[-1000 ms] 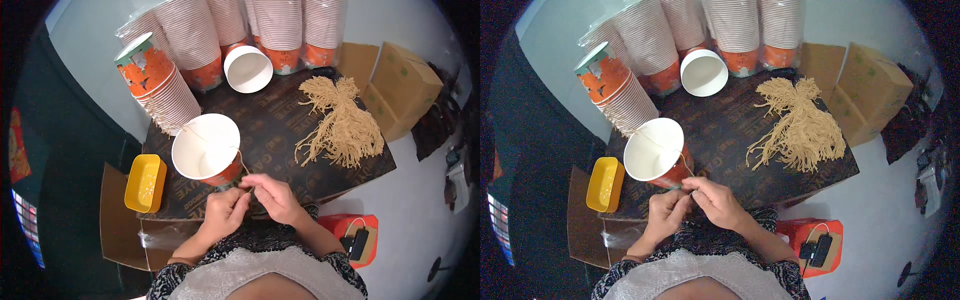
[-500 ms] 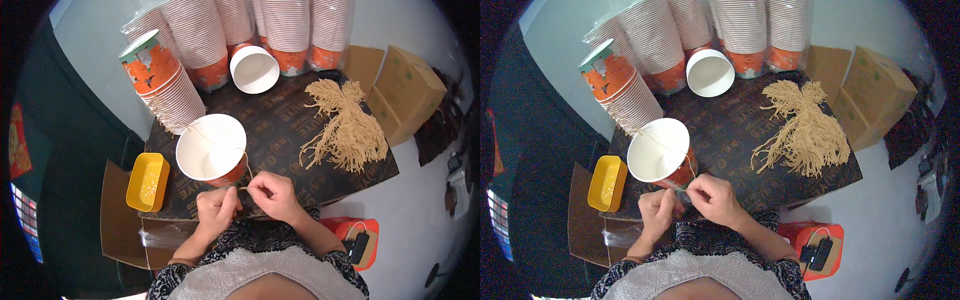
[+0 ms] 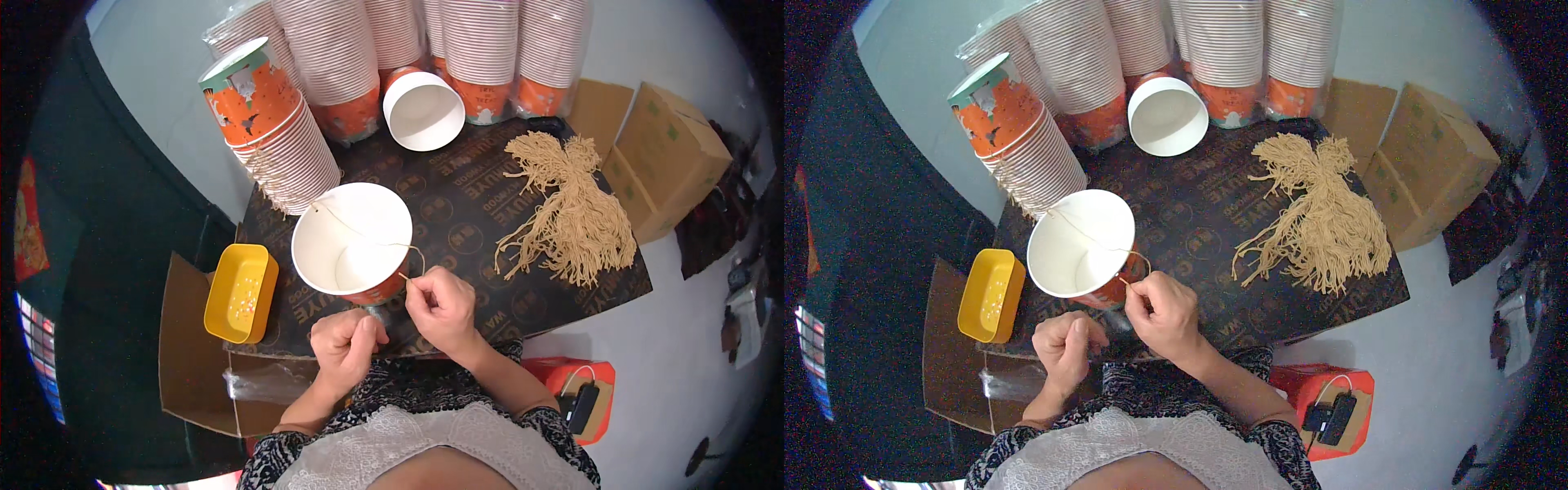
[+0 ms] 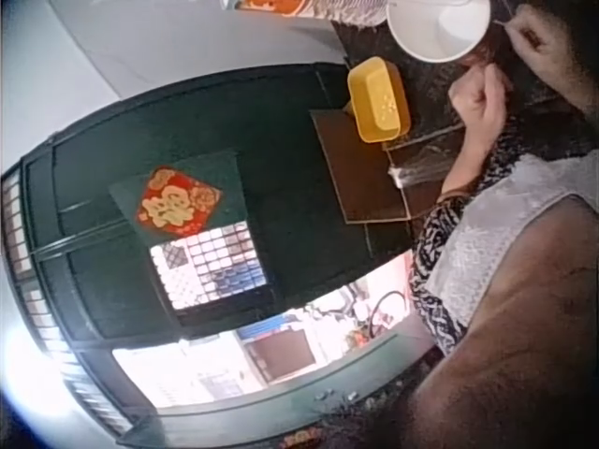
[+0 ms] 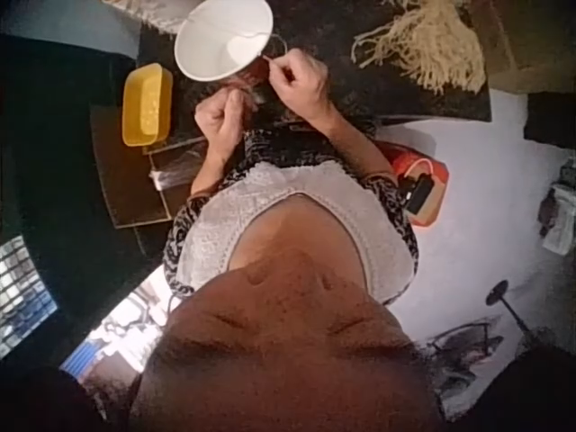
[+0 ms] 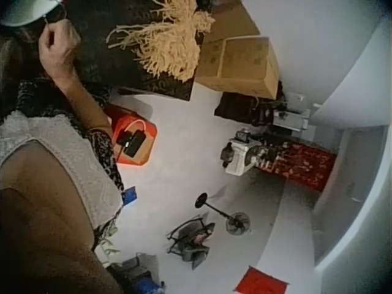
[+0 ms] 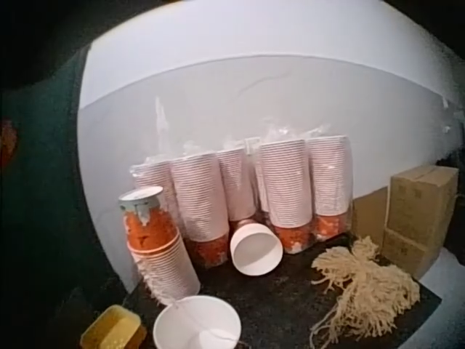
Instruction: Manually attaching string handles to paper buckets at a workstation.
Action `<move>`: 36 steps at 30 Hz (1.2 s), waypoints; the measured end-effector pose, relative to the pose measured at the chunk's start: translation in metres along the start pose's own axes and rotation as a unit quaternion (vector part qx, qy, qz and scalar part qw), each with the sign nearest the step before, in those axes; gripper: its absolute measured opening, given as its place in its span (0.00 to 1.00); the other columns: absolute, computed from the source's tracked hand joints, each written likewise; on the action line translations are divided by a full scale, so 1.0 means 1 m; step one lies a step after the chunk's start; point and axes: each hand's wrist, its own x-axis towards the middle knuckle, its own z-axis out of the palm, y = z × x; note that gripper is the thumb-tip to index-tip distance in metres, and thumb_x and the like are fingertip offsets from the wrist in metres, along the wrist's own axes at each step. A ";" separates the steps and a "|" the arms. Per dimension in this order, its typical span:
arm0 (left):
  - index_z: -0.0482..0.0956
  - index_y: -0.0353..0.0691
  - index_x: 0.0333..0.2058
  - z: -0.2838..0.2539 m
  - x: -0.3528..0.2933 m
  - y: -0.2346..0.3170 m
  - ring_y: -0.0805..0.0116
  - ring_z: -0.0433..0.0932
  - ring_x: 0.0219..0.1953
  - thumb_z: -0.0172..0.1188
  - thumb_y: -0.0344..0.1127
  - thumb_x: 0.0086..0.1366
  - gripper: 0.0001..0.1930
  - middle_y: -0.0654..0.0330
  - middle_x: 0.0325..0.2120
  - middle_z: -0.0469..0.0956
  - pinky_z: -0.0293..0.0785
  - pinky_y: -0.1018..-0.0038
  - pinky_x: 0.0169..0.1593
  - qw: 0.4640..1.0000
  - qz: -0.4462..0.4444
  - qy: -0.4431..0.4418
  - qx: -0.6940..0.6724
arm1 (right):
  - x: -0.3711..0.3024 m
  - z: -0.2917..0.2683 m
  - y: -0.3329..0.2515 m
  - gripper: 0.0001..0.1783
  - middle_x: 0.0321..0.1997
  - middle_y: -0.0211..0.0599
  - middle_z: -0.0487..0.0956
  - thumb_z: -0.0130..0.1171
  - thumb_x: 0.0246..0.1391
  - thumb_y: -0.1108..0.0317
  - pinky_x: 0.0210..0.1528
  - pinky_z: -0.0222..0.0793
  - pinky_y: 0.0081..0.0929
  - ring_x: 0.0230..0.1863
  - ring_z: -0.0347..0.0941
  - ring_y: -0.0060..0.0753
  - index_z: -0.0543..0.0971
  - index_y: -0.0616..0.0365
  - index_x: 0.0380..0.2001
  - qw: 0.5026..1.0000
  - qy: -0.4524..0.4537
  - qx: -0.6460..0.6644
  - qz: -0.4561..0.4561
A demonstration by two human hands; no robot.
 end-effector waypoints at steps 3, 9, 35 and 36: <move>0.78 0.32 0.19 -0.003 -0.002 -0.004 0.74 0.72 0.15 0.48 0.34 0.72 0.22 0.58 0.17 0.78 0.67 0.78 0.21 0.999 0.016 -0.027 0.016 | -0.002 0.003 0.001 0.10 0.19 0.36 0.72 0.65 0.47 0.81 0.20 0.64 0.30 0.17 0.70 0.33 0.73 0.58 0.23 1.000 -0.006 -0.004 0.004; 0.78 0.36 0.18 -0.003 -0.001 -0.001 0.72 0.72 0.13 0.53 0.25 0.64 0.14 0.62 0.12 0.74 0.65 0.76 0.20 1.000 0.007 -0.015 -0.006 | 0.000 0.005 0.003 0.10 0.20 0.38 0.72 0.65 0.46 0.79 0.21 0.66 0.36 0.19 0.73 0.42 0.72 0.57 0.24 1.000 -0.017 -0.017 0.009; 0.80 0.32 0.38 -0.024 0.126 -0.001 0.48 0.79 0.39 0.56 0.31 0.63 0.09 0.46 0.33 0.80 0.73 0.61 0.46 0.885 0.028 -0.424 0.187 | 0.008 0.010 0.004 0.09 0.23 0.41 0.75 0.64 0.48 0.78 0.24 0.70 0.38 0.24 0.76 0.45 0.72 0.57 0.26 0.998 -0.035 -0.039 -0.022; 0.79 0.32 0.36 -0.023 0.126 -0.001 0.48 0.79 0.35 0.56 0.31 0.62 0.08 0.47 0.30 0.80 0.74 0.61 0.42 0.890 0.004 -0.422 0.176 | 0.007 0.009 0.005 0.09 0.24 0.41 0.75 0.65 0.48 0.77 0.25 0.70 0.38 0.24 0.76 0.45 0.73 0.57 0.27 0.998 -0.036 -0.037 -0.023</move>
